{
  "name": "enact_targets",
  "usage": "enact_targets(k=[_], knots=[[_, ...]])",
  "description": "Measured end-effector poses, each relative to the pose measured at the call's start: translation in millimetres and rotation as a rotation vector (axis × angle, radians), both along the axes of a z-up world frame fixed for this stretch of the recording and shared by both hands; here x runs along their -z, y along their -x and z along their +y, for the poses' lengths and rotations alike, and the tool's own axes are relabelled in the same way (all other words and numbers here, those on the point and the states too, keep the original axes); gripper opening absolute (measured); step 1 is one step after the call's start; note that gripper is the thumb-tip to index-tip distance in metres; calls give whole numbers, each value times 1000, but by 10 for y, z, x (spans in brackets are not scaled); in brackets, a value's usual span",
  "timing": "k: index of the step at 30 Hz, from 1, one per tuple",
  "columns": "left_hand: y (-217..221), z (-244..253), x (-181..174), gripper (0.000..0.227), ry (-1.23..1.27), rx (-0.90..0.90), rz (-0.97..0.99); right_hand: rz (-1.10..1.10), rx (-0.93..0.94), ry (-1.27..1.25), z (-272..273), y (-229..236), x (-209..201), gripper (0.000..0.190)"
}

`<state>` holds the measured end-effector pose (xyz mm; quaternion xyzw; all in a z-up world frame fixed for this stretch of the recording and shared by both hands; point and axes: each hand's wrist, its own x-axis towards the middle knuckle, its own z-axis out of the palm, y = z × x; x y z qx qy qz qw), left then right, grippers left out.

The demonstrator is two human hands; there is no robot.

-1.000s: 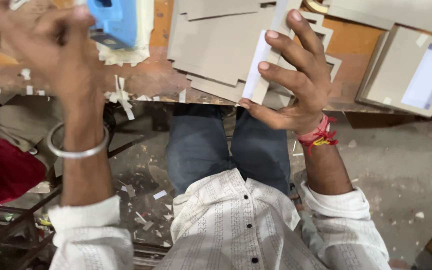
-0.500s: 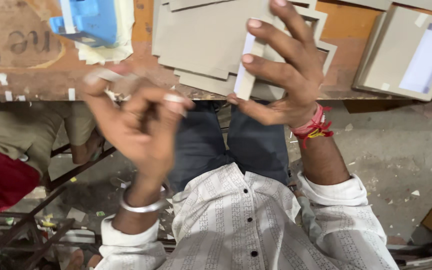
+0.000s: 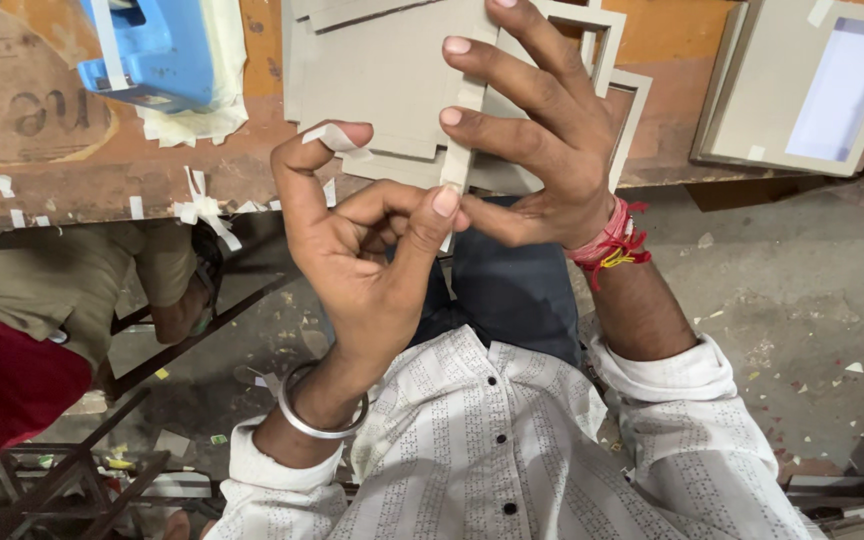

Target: The person assembles small photo frames by hand, applying adhesive tape to the edges of cardboard frames and attaching white backing sheets. They handle multiple frames one at a time, aligning and pressing the pieces together, then placing completed units on the table.

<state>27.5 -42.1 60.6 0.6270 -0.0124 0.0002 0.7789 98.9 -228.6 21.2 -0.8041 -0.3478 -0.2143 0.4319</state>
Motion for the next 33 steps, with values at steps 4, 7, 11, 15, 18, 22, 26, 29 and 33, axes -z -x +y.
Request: enact_targets(k=[4,7,11,15,18,22,26,29,33], knots=[[-22,-27,-24,48,-13,-15,29,-6,-4,-11,-15,2,27,49],[-66,-40,-11,47,-29,-14,28,-8,-18,-27,-16,-9,49,51],[-105,-7,73,38,-123,-2,-9,57,-33,-2,-30,13,14,48],[-79,91,198,37,-159,17,-57,120,-93,-2,-69,57,-52,50],[-111,113,372,48,-272,-16,-81,175,-137,-40,-90,91,-72,63],[-143,68,601,49,-329,-78,-71,124,-43,-17,-40,102,-36,54],[-31,118,604,49,-150,-119,-141,138,-23,-33,-20,142,42,54],[-72,139,488,57,-58,-34,-206,146,-12,-20,-8,154,33,57],[-239,44,334,53,81,53,-154,234,62,-104,64,175,-25,52]])
